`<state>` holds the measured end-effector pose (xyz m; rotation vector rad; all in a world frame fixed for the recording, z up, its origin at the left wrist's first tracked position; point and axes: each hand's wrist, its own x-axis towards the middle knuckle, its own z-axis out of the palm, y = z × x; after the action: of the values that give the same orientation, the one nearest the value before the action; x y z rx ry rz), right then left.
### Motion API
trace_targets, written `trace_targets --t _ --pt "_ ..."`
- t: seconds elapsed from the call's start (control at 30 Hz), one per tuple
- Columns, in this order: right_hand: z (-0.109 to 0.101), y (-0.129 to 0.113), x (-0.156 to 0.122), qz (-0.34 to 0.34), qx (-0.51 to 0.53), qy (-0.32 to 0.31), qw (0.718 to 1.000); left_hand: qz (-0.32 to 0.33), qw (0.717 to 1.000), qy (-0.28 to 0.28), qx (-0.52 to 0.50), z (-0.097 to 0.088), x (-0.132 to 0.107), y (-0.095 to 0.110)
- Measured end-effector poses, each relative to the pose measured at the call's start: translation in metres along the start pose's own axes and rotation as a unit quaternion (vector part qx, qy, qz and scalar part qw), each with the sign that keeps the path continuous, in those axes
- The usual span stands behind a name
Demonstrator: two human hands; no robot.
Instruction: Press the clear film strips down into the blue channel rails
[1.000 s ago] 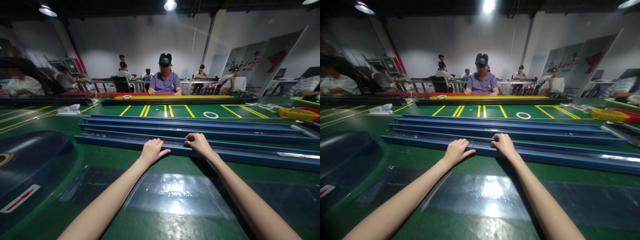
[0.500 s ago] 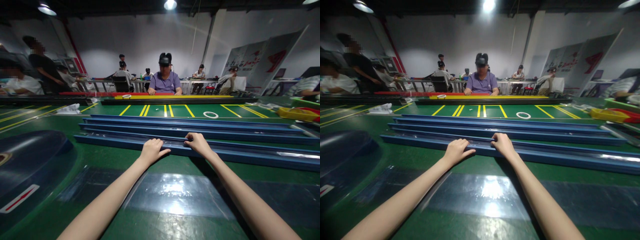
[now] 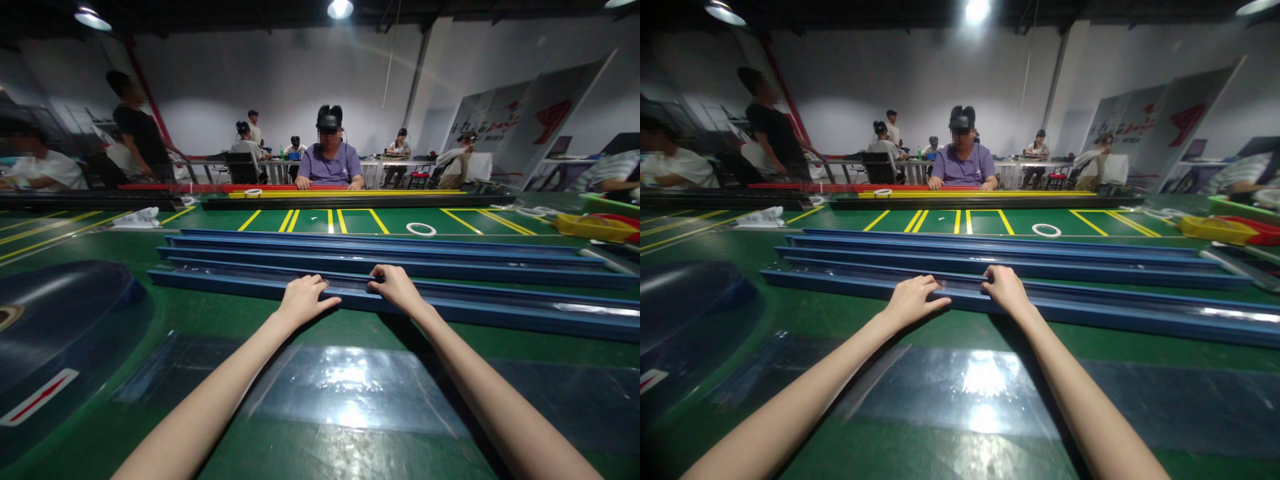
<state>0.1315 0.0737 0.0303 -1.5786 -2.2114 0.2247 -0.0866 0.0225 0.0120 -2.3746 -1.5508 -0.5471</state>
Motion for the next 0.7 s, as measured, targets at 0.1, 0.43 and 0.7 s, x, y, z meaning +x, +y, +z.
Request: trace_targets --t 0.1,0.43,0.7 --pt "-0.001 0.001 0.000 -0.017 0.003 0.000 1.000 -0.001 1.000 0.006 0.006 0.001 -0.001 0.000" --pt "-0.007 0.006 -0.008 -0.140 0.126 0.007 0.982 -0.005 0.996 0.047 -0.075 -0.001 -0.003 0.000" --pt "-0.012 0.009 -0.011 -0.197 0.162 -0.081 0.964 -0.007 0.995 0.071 -0.074 0.002 -0.004 0.000"
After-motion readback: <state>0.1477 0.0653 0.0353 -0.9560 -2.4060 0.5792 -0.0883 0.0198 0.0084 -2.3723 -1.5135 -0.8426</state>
